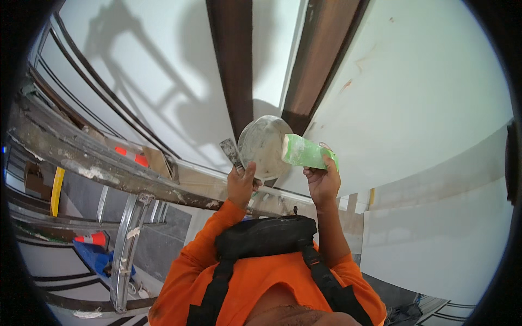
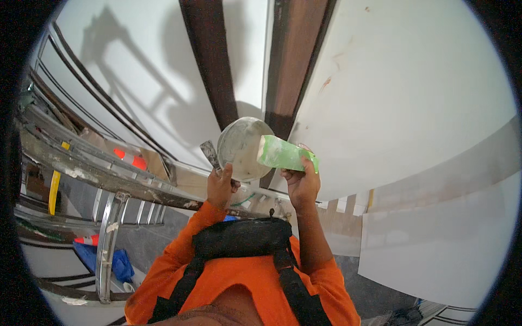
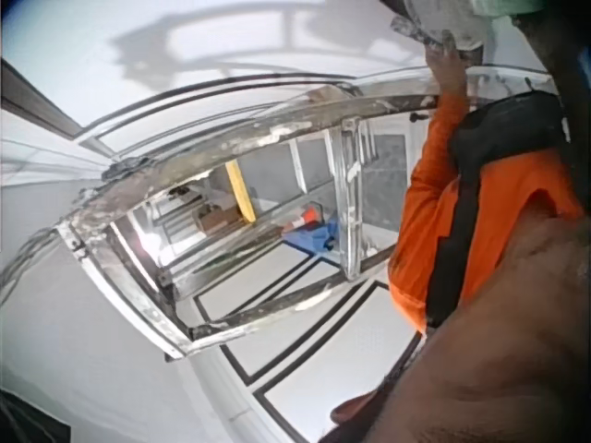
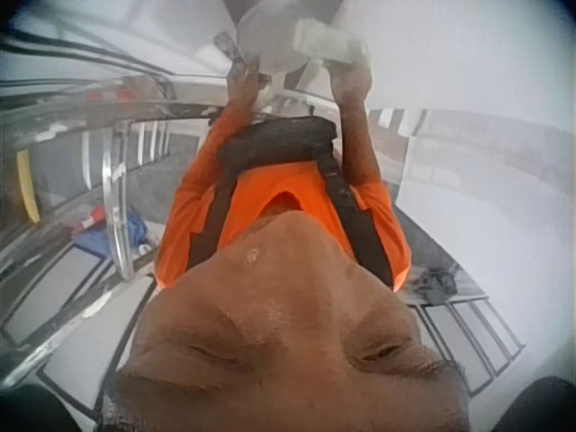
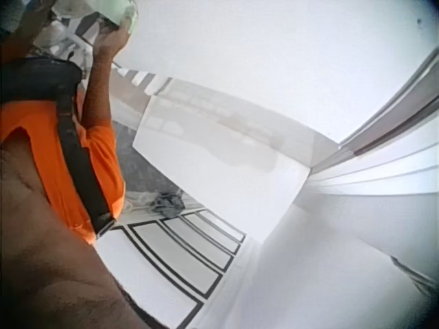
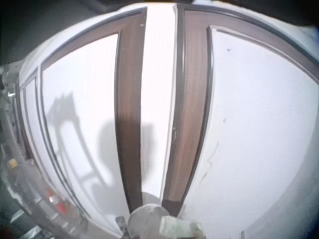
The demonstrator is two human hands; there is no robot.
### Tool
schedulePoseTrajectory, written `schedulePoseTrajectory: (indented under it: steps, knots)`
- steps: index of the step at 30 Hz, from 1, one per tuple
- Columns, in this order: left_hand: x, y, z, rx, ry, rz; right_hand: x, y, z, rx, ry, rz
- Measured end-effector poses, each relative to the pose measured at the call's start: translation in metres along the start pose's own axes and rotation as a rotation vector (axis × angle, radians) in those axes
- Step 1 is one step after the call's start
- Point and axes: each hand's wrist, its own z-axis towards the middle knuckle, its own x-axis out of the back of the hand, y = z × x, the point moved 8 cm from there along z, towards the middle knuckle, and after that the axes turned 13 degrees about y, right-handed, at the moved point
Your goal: The person applies patching compound to a wall surface using a putty knife and a flexible spreader, then smooths the surface by wiping it with a sanding block.
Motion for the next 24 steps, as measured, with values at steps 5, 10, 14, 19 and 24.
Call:
schedulePoseTrajectory:
  steps: [5,10,14,19,24]
  knots:
    - [0.003,-0.021,0.01,0.05,0.045,-0.078,0.014,-0.03,0.003,0.041,0.062,-0.087]
    - [-0.005,-0.01,0.002,0.089,0.013,-0.132,0.041,-0.032,0.003,-0.026,0.066,-0.133]
    - [-0.002,-0.019,0.007,0.108,0.003,-0.221,0.022,-0.047,-0.006,-0.048,-0.18,-0.157]
    - [0.007,-0.03,0.006,0.101,-0.072,-0.196,-0.032,-0.124,-0.012,0.12,-0.386,-0.19]
    - [-0.002,-0.028,-0.012,0.092,-0.207,-0.163,-0.112,-0.262,-0.012,0.683,-0.432,-0.334]
